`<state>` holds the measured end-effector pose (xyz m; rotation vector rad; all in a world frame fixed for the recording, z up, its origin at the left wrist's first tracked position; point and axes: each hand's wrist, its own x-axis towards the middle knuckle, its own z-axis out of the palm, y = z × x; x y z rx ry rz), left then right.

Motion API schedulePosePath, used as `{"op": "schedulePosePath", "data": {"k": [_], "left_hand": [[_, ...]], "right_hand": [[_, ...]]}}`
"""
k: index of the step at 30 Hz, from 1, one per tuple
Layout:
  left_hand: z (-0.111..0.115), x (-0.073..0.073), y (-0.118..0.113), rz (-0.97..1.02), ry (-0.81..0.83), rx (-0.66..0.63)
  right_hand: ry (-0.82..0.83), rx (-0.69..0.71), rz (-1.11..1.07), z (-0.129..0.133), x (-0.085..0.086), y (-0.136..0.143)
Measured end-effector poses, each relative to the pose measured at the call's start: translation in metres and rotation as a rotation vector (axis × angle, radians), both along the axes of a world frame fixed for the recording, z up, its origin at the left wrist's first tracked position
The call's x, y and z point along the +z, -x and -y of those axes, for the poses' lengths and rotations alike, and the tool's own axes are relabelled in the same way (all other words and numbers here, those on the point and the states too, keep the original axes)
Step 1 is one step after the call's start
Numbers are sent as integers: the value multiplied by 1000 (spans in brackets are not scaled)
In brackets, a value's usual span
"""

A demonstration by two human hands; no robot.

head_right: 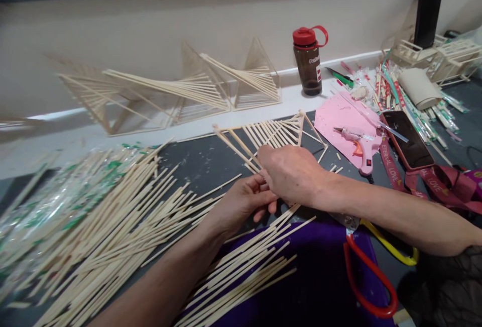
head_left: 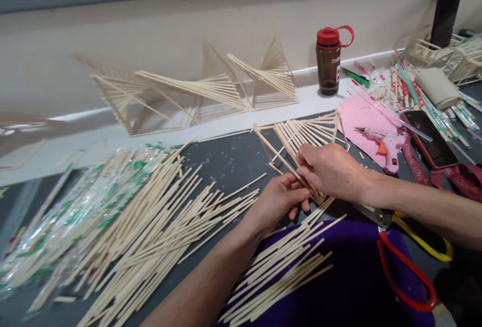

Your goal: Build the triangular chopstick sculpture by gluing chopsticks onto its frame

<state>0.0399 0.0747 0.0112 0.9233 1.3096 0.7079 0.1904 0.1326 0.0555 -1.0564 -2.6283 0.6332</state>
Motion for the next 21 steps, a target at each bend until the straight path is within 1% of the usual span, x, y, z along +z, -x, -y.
{"op": "schedulePosePath", "data": {"k": [5,9,13,17,21], "left_hand": [[0,0,-2,9,0,34],[0,1,-2,14,-2,31],[1,-2,-1,-1,-14,31],[2,-3,-1,-12,-26,31],[3,-4,-2,-16,-41,45]], "right_hand": [[-9,-13,21,2,1,1],[13,-48,76,4,6,4],[25,-58,129,4,7,7],[60,-33,170,3,10,11],[128,6,242,5,20,16]]}}
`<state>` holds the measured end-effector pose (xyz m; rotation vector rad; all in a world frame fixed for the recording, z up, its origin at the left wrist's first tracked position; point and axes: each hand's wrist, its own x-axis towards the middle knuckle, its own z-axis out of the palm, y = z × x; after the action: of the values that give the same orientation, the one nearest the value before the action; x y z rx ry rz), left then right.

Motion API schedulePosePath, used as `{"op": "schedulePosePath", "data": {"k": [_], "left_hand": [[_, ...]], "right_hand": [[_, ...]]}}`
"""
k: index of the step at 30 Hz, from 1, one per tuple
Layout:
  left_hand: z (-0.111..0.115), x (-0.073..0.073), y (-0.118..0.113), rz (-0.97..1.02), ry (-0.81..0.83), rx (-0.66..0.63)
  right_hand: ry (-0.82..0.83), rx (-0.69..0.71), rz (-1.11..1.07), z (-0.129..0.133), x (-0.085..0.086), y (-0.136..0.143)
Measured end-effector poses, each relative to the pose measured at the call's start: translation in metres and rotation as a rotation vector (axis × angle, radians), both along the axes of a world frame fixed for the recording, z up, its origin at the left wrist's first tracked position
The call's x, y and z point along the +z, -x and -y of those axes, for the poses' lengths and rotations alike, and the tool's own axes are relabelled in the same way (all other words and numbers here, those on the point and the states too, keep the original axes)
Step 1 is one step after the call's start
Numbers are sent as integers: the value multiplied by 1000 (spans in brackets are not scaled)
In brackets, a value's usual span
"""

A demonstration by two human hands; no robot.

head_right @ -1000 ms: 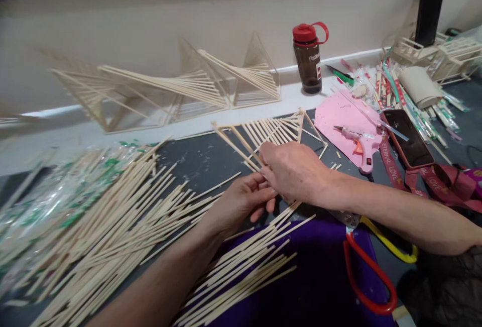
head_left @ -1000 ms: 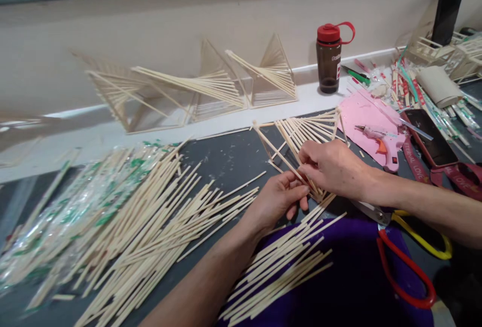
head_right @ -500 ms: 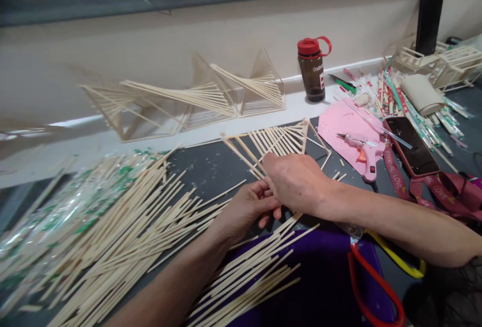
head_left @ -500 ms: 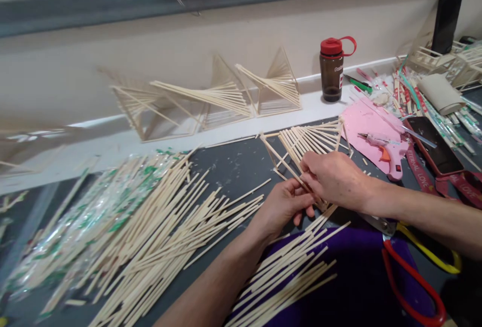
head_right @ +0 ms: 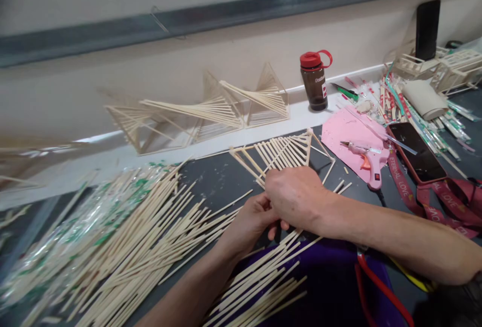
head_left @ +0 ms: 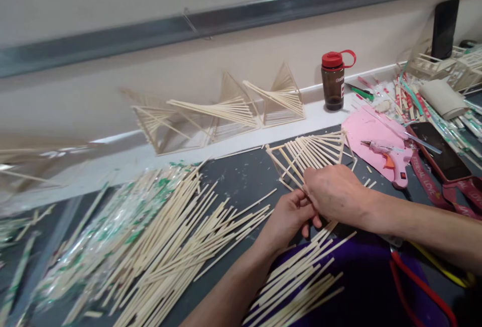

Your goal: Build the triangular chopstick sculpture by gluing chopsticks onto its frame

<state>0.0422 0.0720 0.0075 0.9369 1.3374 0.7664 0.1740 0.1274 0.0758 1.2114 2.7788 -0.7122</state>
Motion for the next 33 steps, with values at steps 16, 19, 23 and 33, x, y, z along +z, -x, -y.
{"op": "schedulePosePath", "data": {"k": [16,19,23,33], "left_hand": [[2,0,-3,-17,-14,26],[2,0,-3,-23,-22,20],[2,0,-4,-40,-24,30],[1,0,-4,-75,-43,22]], "right_hand": [[93,-78,12,-4,5,8],[36,-98,-21,-2,3,5],[7,-116,-8,-1,4,4],[43,-133,11,0,12,4]]}}
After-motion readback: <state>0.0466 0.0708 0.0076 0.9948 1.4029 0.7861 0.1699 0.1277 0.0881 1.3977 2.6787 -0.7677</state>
